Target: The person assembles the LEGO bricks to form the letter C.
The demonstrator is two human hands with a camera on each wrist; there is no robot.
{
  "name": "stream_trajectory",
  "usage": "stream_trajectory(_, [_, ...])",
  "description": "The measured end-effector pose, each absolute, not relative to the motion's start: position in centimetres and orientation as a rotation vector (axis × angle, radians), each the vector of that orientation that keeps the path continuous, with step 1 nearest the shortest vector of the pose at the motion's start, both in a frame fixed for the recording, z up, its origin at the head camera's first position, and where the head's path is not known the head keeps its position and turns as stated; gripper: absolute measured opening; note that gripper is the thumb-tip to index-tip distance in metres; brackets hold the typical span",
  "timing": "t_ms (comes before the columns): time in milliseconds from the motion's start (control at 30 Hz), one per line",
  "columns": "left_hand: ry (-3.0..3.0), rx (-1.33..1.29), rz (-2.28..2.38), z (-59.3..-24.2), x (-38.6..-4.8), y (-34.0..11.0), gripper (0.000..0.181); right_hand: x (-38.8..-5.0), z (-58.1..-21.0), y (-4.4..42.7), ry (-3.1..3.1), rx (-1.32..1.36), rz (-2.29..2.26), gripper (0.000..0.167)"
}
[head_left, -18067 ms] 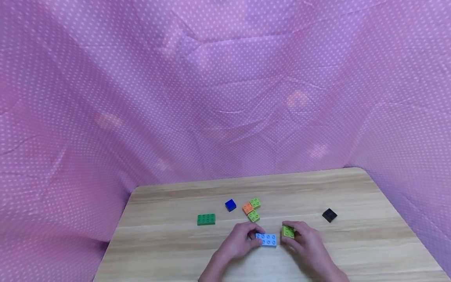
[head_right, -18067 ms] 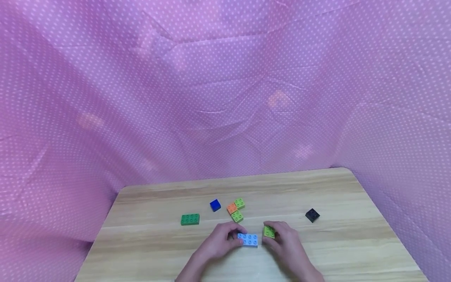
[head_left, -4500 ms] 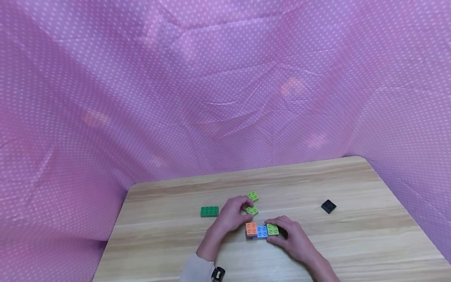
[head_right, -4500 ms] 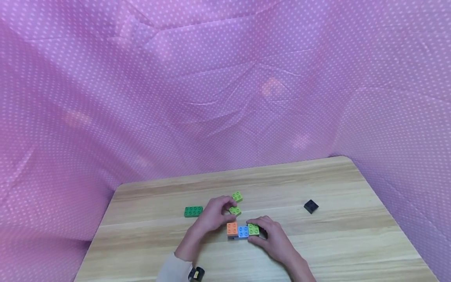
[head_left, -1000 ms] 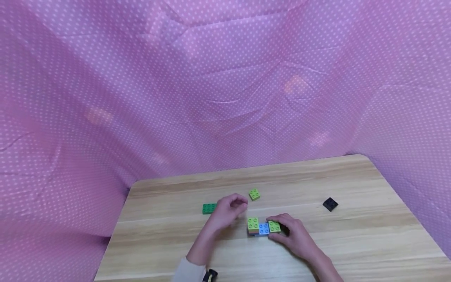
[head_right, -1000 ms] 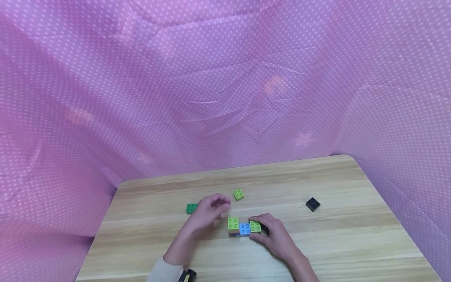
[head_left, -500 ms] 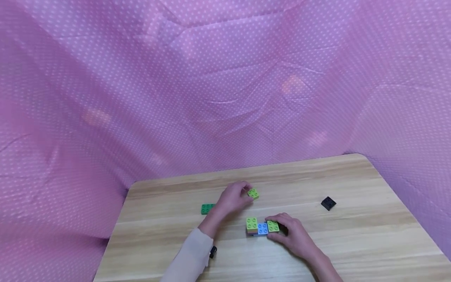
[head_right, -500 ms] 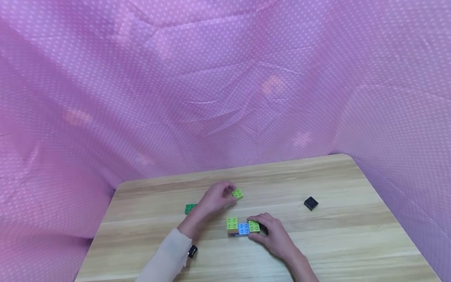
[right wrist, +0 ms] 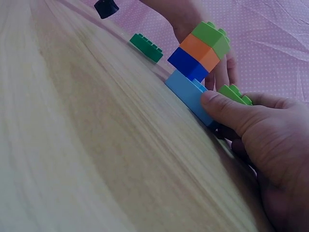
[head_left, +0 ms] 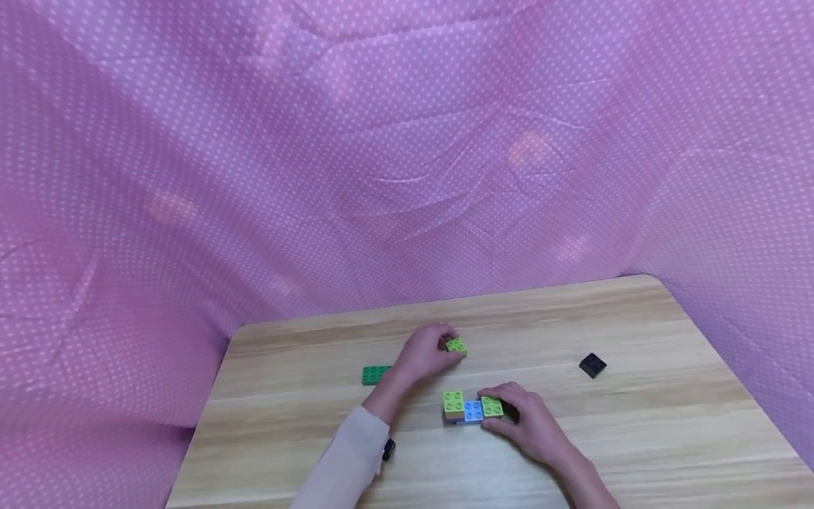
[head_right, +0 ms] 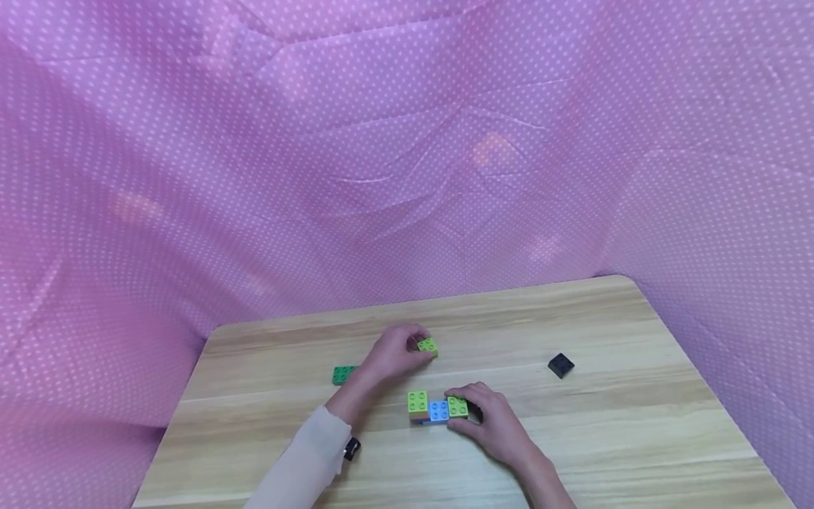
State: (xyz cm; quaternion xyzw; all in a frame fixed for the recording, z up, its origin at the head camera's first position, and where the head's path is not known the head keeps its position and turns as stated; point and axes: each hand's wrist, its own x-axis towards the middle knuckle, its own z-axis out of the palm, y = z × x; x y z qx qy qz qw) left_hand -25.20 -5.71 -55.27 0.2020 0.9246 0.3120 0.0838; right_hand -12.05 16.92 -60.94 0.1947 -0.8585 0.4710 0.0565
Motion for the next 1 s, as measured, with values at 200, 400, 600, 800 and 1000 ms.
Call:
stream_trajectory(200, [2.644,0.627,1.118,-53.4,-23.8,-6.7,0.041,-12.0,-60.9,16.9,-2.601,0.592,1.424,0.050])
stream_trajectory(400, [2.513,0.692,1.285,-50.6,-21.0,-8.4,0.041,-12.0,-60.8,16.9,-2.601,0.593,1.442,0.049])
stream_trajectory(600, [2.453,0.715,1.375,-48.9,-18.0,-9.6,0.038,-12.0,-60.8,16.9,-2.604,0.588,1.435,0.049])
stream_trajectory(800, [2.496,0.760,1.309,-48.8,-15.8,-9.9,0.038,-12.1,-60.9,16.8,-2.601,0.589,1.438,0.048])
stream_trajectory(1000, [2.552,0.866,1.236,-50.2,-15.0,-10.1,0.039,-12.1,-60.9,16.7,-2.597,0.595,1.435,0.048])
